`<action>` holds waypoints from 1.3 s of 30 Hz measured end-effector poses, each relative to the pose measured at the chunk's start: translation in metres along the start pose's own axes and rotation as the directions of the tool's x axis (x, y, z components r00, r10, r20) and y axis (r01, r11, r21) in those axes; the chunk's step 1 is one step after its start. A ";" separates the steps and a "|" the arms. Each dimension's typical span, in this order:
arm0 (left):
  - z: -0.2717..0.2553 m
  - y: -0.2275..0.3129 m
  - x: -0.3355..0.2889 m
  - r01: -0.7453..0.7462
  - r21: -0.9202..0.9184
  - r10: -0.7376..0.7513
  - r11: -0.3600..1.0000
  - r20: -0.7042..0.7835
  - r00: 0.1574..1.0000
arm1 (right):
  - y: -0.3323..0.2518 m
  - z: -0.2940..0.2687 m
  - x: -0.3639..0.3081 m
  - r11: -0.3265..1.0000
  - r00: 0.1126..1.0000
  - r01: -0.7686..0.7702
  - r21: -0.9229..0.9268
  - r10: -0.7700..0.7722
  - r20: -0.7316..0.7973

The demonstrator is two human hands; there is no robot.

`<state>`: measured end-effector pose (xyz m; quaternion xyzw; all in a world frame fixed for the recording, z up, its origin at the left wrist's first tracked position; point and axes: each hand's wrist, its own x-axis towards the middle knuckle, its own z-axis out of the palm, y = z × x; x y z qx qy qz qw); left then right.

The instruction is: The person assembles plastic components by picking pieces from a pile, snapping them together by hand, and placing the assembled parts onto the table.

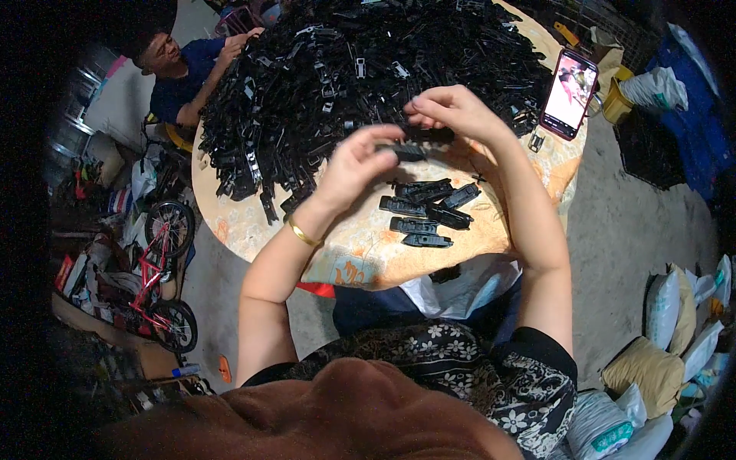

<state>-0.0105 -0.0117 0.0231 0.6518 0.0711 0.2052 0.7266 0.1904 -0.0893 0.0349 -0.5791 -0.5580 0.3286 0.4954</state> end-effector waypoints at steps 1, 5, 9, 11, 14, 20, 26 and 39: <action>0.004 -0.009 -0.003 -0.006 0.143 -0.003 0.990 0.059 0.998 | 0.001 -0.008 -0.002 0.978 0.999 -0.019 -0.207 0.010 -0.045; 0.013 -0.022 -0.008 0.007 0.285 -0.073 0.958 0.222 0.972 | 0.001 -0.008 -0.012 0.607 0.999 -0.011 -0.794 -0.029 -0.036; 0.010 -0.023 -0.004 -0.059 0.298 -0.015 0.953 0.242 0.970 | 0.007 0.004 -0.013 0.475 0.998 0.061 -0.878 -0.052 0.041; 0.008 -0.022 0.003 -0.133 0.502 0.096 0.855 0.099 0.990 | 0.013 0.009 -0.012 0.424 0.986 0.144 -0.894 -0.140 0.092; -0.002 -0.028 0.009 -0.227 0.776 0.268 0.589 0.078 0.960 | 0.006 0.023 -0.007 0.640 0.976 0.219 -0.737 -0.128 0.179; 0.003 -0.028 0.011 -0.291 0.899 0.336 0.327 0.177 0.925 | 0.007 0.013 -0.003 0.858 0.989 0.035 -0.513 0.046 0.143; 0.000 -0.032 0.005 -0.360 0.920 0.261 0.157 0.313 0.913 | 0.011 0.013 -0.002 0.796 0.974 0.190 -0.576 -0.224 0.011; -0.030 -0.004 0.007 0.143 0.184 -0.078 0.973 -0.322 0.944 | 0.011 0.026 0.003 0.585 0.872 0.400 -0.706 -0.480 0.097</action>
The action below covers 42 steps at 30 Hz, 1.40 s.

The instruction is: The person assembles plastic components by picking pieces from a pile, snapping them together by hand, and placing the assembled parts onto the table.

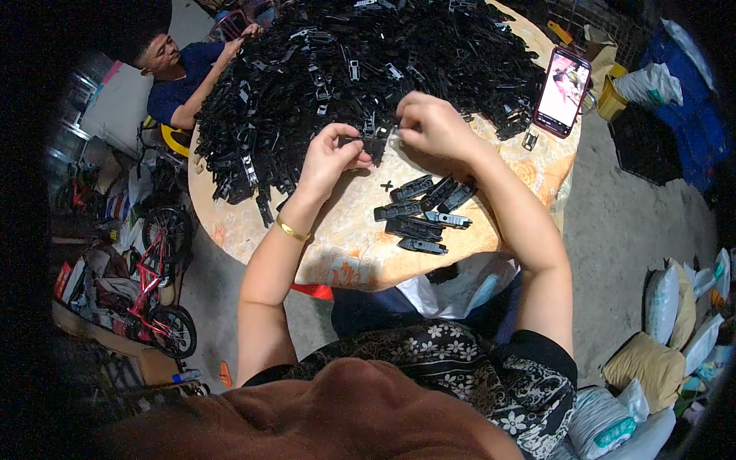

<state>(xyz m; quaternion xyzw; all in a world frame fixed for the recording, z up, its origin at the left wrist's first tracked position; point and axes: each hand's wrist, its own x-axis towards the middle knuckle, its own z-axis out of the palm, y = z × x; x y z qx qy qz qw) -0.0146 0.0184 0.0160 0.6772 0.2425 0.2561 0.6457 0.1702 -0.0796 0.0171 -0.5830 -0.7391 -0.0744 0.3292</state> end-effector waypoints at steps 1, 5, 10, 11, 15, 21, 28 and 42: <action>0.000 -0.001 0.001 0.056 -0.055 -0.055 0.997 0.013 0.998 | 0.002 0.001 0.000 0.967 0.992 -0.115 0.226 0.125 -0.031; 0.007 -0.008 0.000 0.071 -0.151 -0.065 0.986 0.042 0.997 | -0.010 0.002 0.003 0.619 0.925 -0.315 0.720 0.371 0.086; 0.013 -0.006 -0.001 0.158 -0.386 -0.147 0.909 0.058 0.987 | -0.023 0.005 0.005 0.847 0.977 -0.155 0.509 0.207 -0.046; 0.014 -0.006 -0.001 0.153 -0.420 -0.145 0.895 0.050 0.988 | -0.025 0.010 0.006 0.841 0.965 -0.121 0.527 0.225 -0.138; 0.014 -0.009 -0.002 0.128 -0.444 -0.131 0.887 0.026 0.991 | -0.023 0.009 0.005 0.938 0.966 -0.052 0.344 0.134 -0.220; 0.014 -0.008 -0.002 0.086 -0.458 -0.086 0.885 0.020 0.996 | -0.021 0.015 0.006 0.964 0.966 0.035 0.262 0.034 -0.255; 0.008 -0.005 -0.004 0.129 -0.482 -0.087 0.867 0.110 0.990 | -0.027 0.018 0.003 0.978 0.942 0.207 0.035 -0.190 -0.275; 0.015 -0.005 -0.005 0.212 -0.369 -0.155 0.905 0.177 0.972 | 0.020 -0.035 -0.009 0.972 0.976 -0.211 -0.099 0.215 0.028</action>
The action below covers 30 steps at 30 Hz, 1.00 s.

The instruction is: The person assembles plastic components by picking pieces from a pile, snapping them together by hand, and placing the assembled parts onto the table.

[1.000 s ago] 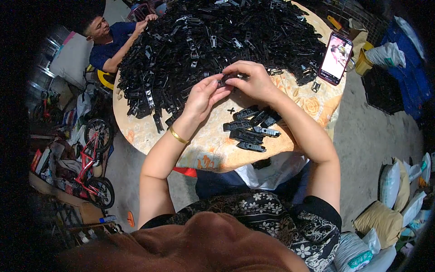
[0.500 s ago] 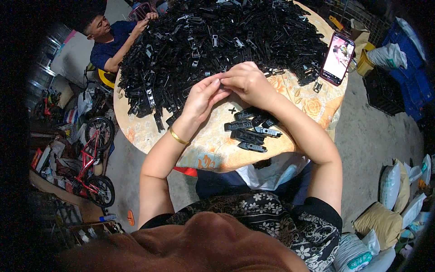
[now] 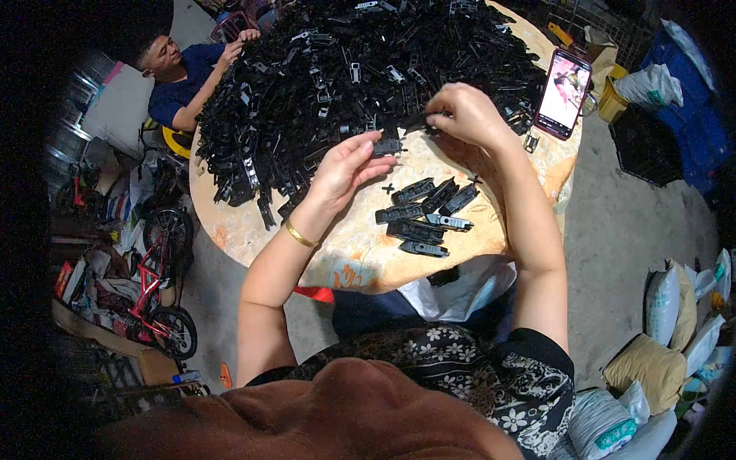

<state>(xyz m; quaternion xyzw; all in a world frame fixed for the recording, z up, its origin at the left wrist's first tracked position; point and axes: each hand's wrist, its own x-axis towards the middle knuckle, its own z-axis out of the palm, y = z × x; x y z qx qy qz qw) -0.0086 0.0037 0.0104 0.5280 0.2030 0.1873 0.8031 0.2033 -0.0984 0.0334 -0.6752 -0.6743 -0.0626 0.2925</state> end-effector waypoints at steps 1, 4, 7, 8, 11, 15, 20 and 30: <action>0.001 0.000 0.000 0.017 0.016 -0.017 1.000 0.001 1.000 | 0.000 0.002 -0.002 0.998 0.996 -0.030 -0.056 0.034 0.083; 0.004 -0.001 -0.002 0.059 0.060 -0.058 0.996 -0.016 0.998 | 0.003 0.012 -0.005 0.986 0.974 -0.050 -0.159 0.084 0.212; 0.003 -0.005 0.000 0.042 0.061 -0.039 0.997 -0.045 0.998 | 0.001 0.017 -0.002 0.992 0.987 -0.003 -0.123 0.023 0.160; 0.003 -0.005 0.001 0.017 0.061 -0.012 0.998 -0.076 0.997 | 0.000 0.016 -0.001 0.993 0.987 0.001 -0.122 0.019 0.161; 0.003 -0.008 0.004 -0.084 0.095 0.094 0.992 -0.111 0.989 | -0.010 0.009 0.001 0.925 0.980 -0.150 0.350 0.093 0.175; 0.001 -0.011 0.003 -0.199 0.121 0.213 0.973 -0.118 0.970 | -0.038 0.011 0.003 0.786 0.981 -0.070 0.614 -0.057 0.184; 0.004 -0.015 0.003 -0.275 0.126 0.280 0.953 -0.025 0.960 | -0.044 0.031 0.001 0.821 0.995 -0.073 0.566 0.022 0.096; 0.002 -0.015 0.003 -0.237 0.179 0.249 0.955 -0.046 0.968 | -0.055 0.025 0.000 0.946 0.999 0.024 0.322 -0.012 -0.040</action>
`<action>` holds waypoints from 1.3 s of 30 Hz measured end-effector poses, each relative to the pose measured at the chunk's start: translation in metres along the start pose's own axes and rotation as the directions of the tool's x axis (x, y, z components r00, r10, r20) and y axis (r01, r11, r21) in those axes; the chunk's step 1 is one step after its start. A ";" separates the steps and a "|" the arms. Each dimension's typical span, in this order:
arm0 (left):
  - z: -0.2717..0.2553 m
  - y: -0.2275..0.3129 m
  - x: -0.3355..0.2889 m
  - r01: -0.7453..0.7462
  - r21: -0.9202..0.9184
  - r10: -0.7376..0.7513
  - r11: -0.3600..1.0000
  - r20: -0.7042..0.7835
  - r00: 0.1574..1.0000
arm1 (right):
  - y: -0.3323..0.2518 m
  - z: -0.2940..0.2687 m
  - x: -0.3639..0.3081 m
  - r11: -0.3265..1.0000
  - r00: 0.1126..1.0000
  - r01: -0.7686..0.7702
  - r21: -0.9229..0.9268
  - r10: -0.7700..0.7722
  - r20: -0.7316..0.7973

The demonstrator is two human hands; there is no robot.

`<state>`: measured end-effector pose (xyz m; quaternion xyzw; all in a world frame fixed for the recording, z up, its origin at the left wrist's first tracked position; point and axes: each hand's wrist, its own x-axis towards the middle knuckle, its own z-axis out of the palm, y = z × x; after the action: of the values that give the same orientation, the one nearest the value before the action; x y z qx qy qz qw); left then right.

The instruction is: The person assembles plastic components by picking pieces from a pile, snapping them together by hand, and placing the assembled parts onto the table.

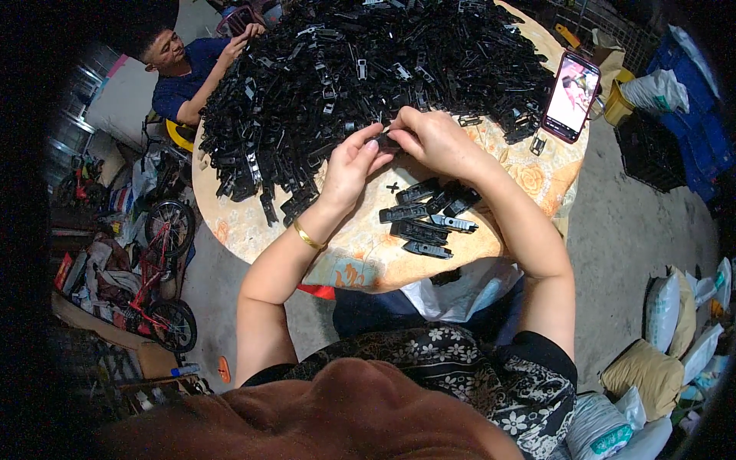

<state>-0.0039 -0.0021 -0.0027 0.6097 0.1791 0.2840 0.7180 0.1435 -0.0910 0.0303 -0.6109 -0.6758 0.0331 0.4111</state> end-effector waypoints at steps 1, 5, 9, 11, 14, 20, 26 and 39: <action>0.001 0.000 0.000 0.001 0.000 -0.001 1.000 0.001 1.000 | 0.001 0.001 -0.001 1.000 1.000 0.010 -0.011 -0.010 0.009; 0.000 -0.001 -0.001 -0.047 0.113 0.057 0.992 -0.079 0.995 | -0.006 0.003 -0.001 0.999 0.998 0.018 -0.029 -0.016 0.065; -0.001 -0.002 0.002 -0.163 0.224 0.185 0.961 -0.079 0.980 | -0.004 0.011 -0.003 0.995 0.995 0.088 -0.048 -0.090 -0.037; 0.000 0.001 0.000 -0.139 0.267 0.166 0.954 -0.081 0.983 | -0.003 0.010 -0.002 0.993 0.992 0.104 -0.055 -0.108 -0.059; -0.001 0.000 -0.001 -0.116 0.269 0.142 0.956 -0.078 0.987 | -0.007 0.007 -0.001 0.992 0.991 0.116 -0.043 -0.118 -0.057; -0.001 0.010 -0.002 -0.124 0.224 0.133 0.967 -0.026 0.991 | -0.004 0.014 -0.004 0.995 0.993 0.096 0.013 -0.095 -0.071; -0.006 0.016 -0.001 -0.054 0.184 0.063 0.981 -0.042 0.997 | -0.014 -0.009 0.003 0.963 0.958 -0.263 -0.062 0.268 0.105; -0.002 0.021 -0.002 0.016 -0.015 -0.014 1.000 0.124 0.992 | 0.030 -0.017 0.008 0.729 0.849 -0.526 0.439 0.422 0.318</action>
<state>-0.0107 0.0001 0.0176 0.6190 0.1363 0.2415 0.7348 0.1784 -0.0843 0.0289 -0.6260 -0.5000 0.3750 0.4664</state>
